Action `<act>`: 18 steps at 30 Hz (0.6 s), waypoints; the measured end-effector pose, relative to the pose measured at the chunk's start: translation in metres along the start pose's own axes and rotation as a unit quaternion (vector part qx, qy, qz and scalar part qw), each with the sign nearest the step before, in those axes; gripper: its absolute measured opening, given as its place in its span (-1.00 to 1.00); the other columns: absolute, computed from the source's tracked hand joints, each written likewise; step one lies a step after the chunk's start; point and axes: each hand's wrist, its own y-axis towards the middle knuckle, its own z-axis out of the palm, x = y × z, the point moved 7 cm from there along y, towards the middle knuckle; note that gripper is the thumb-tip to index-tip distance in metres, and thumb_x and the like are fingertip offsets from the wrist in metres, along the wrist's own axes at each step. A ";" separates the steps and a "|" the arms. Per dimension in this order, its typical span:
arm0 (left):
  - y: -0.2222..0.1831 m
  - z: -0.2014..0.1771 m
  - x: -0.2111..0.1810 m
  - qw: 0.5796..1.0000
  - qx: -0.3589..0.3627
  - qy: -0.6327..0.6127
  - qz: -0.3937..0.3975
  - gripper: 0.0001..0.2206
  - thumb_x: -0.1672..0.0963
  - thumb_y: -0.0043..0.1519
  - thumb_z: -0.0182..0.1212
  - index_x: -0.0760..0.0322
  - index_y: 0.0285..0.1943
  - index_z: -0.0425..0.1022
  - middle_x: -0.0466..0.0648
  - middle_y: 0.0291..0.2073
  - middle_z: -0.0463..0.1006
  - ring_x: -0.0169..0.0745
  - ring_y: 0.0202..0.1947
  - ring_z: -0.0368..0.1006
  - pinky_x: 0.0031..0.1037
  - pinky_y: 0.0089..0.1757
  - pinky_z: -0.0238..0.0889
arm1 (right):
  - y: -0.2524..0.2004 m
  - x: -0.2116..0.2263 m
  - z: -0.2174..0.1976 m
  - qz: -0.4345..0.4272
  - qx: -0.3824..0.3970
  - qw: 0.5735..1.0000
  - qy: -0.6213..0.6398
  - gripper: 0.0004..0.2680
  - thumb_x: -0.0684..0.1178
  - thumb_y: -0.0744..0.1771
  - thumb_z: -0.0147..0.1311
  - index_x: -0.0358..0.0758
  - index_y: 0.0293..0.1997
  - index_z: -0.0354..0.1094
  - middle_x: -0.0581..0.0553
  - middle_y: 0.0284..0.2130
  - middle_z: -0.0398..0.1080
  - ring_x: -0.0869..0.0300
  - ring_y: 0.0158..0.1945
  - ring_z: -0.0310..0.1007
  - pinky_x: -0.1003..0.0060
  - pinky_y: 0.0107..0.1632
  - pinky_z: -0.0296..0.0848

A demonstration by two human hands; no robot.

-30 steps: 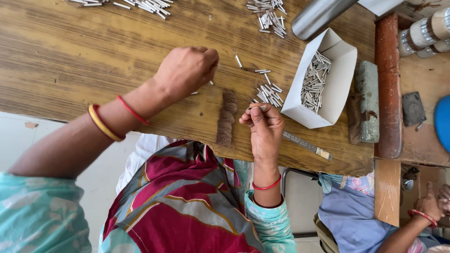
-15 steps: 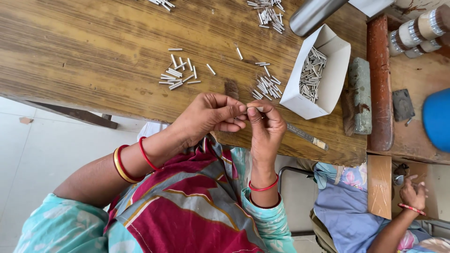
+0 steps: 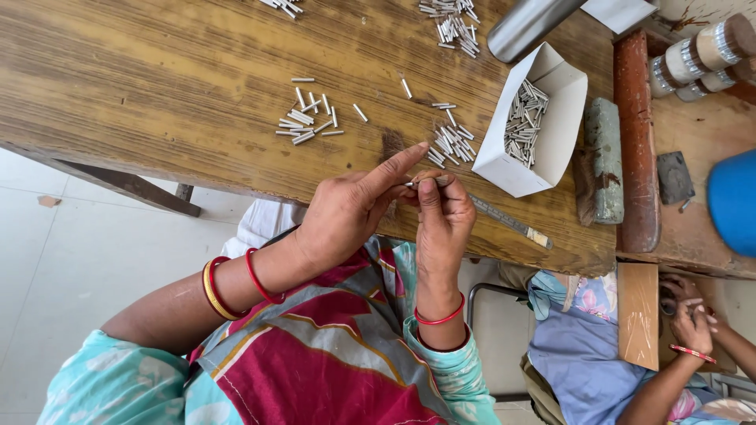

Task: The recorder is assembling small silver cylindrical components by handling them and using a small abrasive block and a ruler on a workbench.

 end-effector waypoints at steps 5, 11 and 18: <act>-0.002 0.002 0.004 0.999 0.012 0.043 -0.012 -0.35 0.26 0.26 0.19 -0.06 0.56 0.15 0.01 -0.27 0.64 0.07 -0.28 0.59 -0.18 -0.27 0.46 | 0.001 0.003 0.005 -0.002 0.006 1.000 -0.022 -0.91 -0.13 0.41 0.18 -0.35 -0.14 0.42 -0.03 -0.29 0.46 0.29 -0.24 0.48 0.35 -0.07 0.56; 0.001 -0.007 0.004 1.000 0.000 0.028 0.002 -0.37 0.24 0.28 0.21 -0.04 0.56 0.15 0.03 -0.22 0.64 0.08 -0.26 0.59 -0.19 -0.26 0.47 | 0.007 0.002 0.010 0.004 0.011 0.999 -0.042 -0.91 -0.15 0.40 0.19 -0.37 -0.11 0.45 -0.03 -0.29 0.50 0.29 -0.24 0.52 0.35 -0.05 0.58; 0.004 -0.005 0.009 0.999 0.022 0.041 0.000 -0.38 0.23 0.27 0.22 -0.01 0.54 0.18 0.05 -0.23 0.63 0.09 -0.27 0.58 -0.17 -0.27 0.45 | 0.010 0.005 0.008 -0.001 0.043 0.995 -0.091 -0.92 -0.18 0.40 0.20 -0.40 -0.08 0.47 -0.06 -0.24 0.54 0.30 -0.19 0.52 0.39 -0.04 0.55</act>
